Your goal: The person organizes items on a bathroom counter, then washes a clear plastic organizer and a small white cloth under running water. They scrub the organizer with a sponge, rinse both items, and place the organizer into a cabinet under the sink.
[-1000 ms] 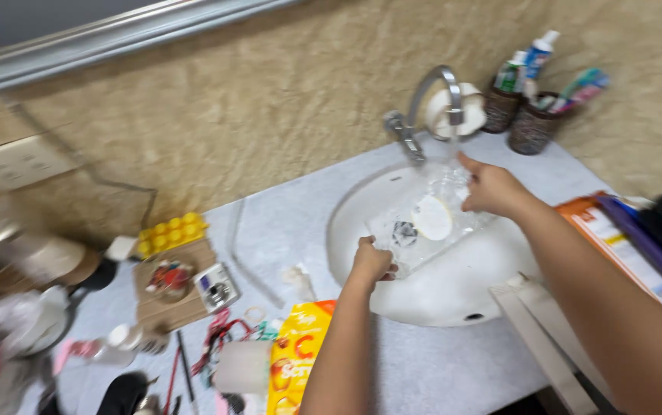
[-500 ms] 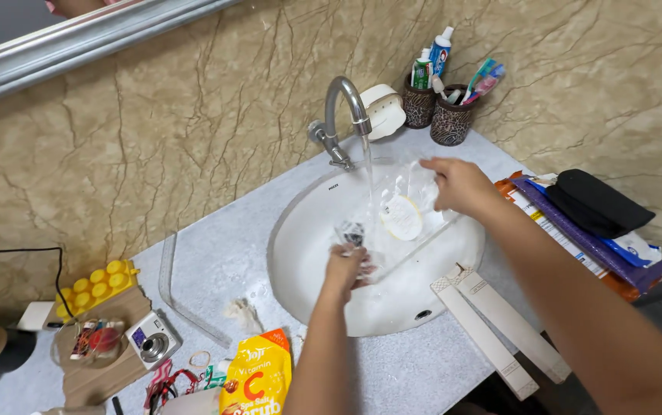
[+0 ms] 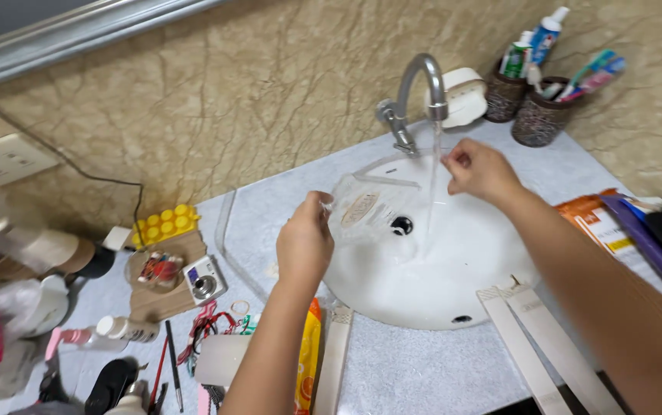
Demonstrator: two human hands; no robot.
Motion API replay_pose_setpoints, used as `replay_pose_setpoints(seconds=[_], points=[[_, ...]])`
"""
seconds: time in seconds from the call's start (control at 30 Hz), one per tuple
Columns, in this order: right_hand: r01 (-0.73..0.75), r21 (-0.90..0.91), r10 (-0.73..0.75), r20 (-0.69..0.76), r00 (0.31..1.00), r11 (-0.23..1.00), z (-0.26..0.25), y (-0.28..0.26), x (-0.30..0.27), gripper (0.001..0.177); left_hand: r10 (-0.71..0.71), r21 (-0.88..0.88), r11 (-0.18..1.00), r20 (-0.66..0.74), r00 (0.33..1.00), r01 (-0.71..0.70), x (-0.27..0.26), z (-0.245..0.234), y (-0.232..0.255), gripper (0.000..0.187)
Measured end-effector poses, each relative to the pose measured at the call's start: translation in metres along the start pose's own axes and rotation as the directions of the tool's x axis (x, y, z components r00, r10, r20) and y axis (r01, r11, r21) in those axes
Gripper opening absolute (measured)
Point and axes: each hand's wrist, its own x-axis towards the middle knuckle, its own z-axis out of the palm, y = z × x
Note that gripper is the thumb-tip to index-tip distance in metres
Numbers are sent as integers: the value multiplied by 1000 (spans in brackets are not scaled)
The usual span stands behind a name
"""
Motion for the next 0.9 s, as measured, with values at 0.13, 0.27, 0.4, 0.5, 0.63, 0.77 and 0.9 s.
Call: replay_pose_setpoints(seconds=[0.13,0.27,0.4,0.5,0.63,0.77,0.9], points=[[570,-154,-590,-222,776,807,-4,-31,27,43,-72,56,996,-12,997,73,-12,-9,3,33],[578,-76,-573,75,816,813,6,-55,37,40,-50,78,996,-44,998,53,-26,-7,0,36],[551,-217,-553,56,831,806,11,-76,42,28,-30,65,997,-86,996,36,-35,-1,-6,40],[305,-9,-302,108,947,952,14,-71,38,28,-46,69,996,-86,995,52,-46,3,-5,36],[173,189,-192,83,978,967,22,-61,50,28,-58,37,997,-86,995,62,-47,5,-4,38],[316,102,-313,-41,949,943,26,-40,50,32,66,-12,998,-142,988,-69,-52,17,-4,39],[475,55,-471,-81,879,878,25,1,-14,32,100,-12,995,-115,988,-102,-56,31,-4,36]])
